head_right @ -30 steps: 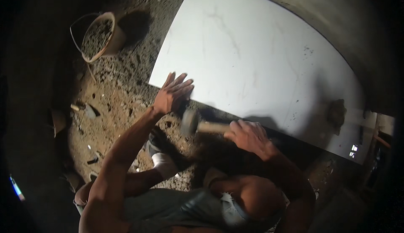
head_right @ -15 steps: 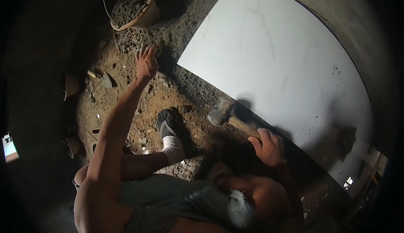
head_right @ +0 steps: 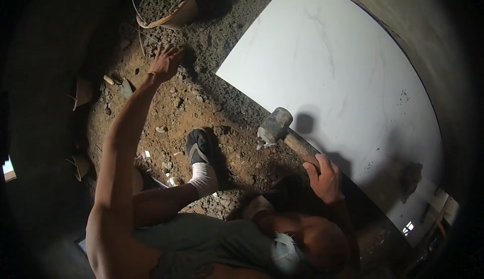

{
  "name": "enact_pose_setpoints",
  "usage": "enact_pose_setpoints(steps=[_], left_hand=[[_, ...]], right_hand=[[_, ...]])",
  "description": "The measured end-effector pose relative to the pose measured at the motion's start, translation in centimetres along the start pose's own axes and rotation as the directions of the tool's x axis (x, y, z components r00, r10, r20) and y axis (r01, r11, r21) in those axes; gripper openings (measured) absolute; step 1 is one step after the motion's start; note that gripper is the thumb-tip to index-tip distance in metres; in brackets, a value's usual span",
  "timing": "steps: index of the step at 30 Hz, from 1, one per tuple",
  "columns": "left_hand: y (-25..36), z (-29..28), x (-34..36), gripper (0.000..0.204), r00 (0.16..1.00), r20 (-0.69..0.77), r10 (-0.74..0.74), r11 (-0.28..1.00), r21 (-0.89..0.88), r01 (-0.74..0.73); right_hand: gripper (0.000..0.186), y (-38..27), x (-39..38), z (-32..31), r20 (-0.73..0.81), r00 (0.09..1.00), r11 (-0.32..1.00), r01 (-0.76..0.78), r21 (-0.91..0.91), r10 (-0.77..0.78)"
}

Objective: The person removes a floor tile, changes the cutting disc on an angle grinder, and cuts the tile with the grinder. The person then lays the tile back onto the ground and taps it into place with a rubber mallet.

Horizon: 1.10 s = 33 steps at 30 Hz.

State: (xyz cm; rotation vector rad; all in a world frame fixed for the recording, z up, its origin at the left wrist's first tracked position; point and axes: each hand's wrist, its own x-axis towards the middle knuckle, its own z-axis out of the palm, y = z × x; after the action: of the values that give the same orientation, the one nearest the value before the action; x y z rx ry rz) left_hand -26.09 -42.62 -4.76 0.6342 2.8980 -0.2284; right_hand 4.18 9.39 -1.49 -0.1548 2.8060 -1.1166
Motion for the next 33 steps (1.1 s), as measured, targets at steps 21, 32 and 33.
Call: enact_pose_setpoints(steps=[21, 32, 33], left_hand=[[4.1, -1.3, -0.7, 0.027, 0.945, -0.159, 0.287, 0.909, -0.266, -0.321], [21.9, 1.2, -2.0, 0.025, 0.886, -0.085, 0.455, 0.871, -0.165, -0.463], [23.0, 1.2, -2.2, 0.027, 0.869, -0.198, 0.454, 0.849, -0.198, -0.489]], right_hand=[[0.029, 0.5, -0.2, -1.3, -0.175, 0.915, 0.928, -0.339, 0.152, 0.363], [0.032, 0.0, -0.3, -1.0, -0.236, 0.831, 0.854, -0.438, 0.281, 0.503], [0.032, 0.0, -0.3, -0.7, -0.25, 0.821, 0.848, -0.441, 0.293, 0.513]])
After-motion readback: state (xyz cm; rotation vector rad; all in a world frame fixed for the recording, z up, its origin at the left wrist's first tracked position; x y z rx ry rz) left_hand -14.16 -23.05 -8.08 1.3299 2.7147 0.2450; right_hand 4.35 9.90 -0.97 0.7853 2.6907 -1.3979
